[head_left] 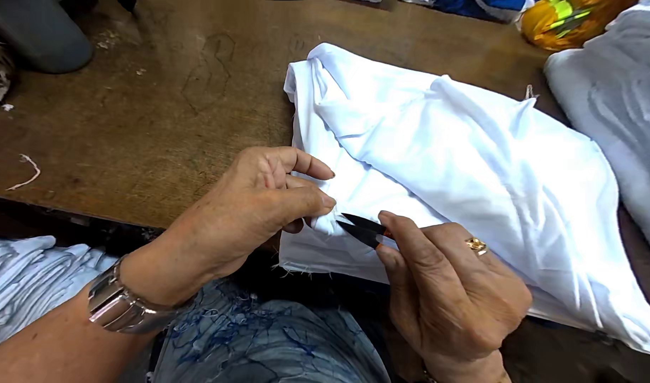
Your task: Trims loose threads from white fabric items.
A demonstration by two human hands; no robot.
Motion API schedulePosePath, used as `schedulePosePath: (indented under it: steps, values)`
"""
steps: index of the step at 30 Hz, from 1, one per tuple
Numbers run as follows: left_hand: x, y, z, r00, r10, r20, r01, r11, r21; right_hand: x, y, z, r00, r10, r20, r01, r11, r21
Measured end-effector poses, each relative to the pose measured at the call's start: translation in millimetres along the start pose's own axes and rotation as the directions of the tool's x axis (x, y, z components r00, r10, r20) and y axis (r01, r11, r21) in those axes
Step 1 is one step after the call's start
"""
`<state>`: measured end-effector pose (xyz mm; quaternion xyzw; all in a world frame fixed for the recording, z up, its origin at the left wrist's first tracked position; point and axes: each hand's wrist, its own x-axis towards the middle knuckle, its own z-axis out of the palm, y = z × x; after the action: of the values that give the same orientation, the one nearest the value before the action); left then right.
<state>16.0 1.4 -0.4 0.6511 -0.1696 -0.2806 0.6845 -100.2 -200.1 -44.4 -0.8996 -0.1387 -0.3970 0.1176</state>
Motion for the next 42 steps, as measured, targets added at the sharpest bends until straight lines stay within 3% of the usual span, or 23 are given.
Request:
schedulePosePath:
  steps: [7,16,27,31,34,37,42]
  values:
    - [1,-1,0,1.0,-0.021,-0.013,0.021,1.0,-0.016,6,0,1,1.0,-0.031,0.0,0.031,0.999,-0.014]
    - [1,-2,-2,0.999,0.052,-0.012,-0.052,0.999,0.014,2,7,-6,0.999,-0.026,0.02,0.026,1.0,-0.011]
    - [1,0,-1,0.999,0.014,-0.03,-0.013,1.0,0.022,7,0,3,1.0,-0.029,0.01,0.029,1.0,0.007]
    - [2,-1,-2,0.999,-0.021,-0.034,0.022,1.0,0.015,5,3,-3,0.997,-0.052,0.062,0.043,0.989,0.14]
    - [3,-2,-4,0.999,-0.016,-0.038,0.016,1.0,0.009,3,5,-16,0.989,0.033,0.147,-0.086,0.925,0.37]
    - [4,-1,-4,0.999,-0.017,-0.035,0.017,1.0,-0.002,-4,0,-12,0.985,0.151,0.085,-0.172,0.879,0.445]
    - [2,2,-5,0.996,0.083,0.04,-0.083,0.997,-0.001,-6,-16,14,0.963,0.267,-0.036,-0.252,0.942,0.223]
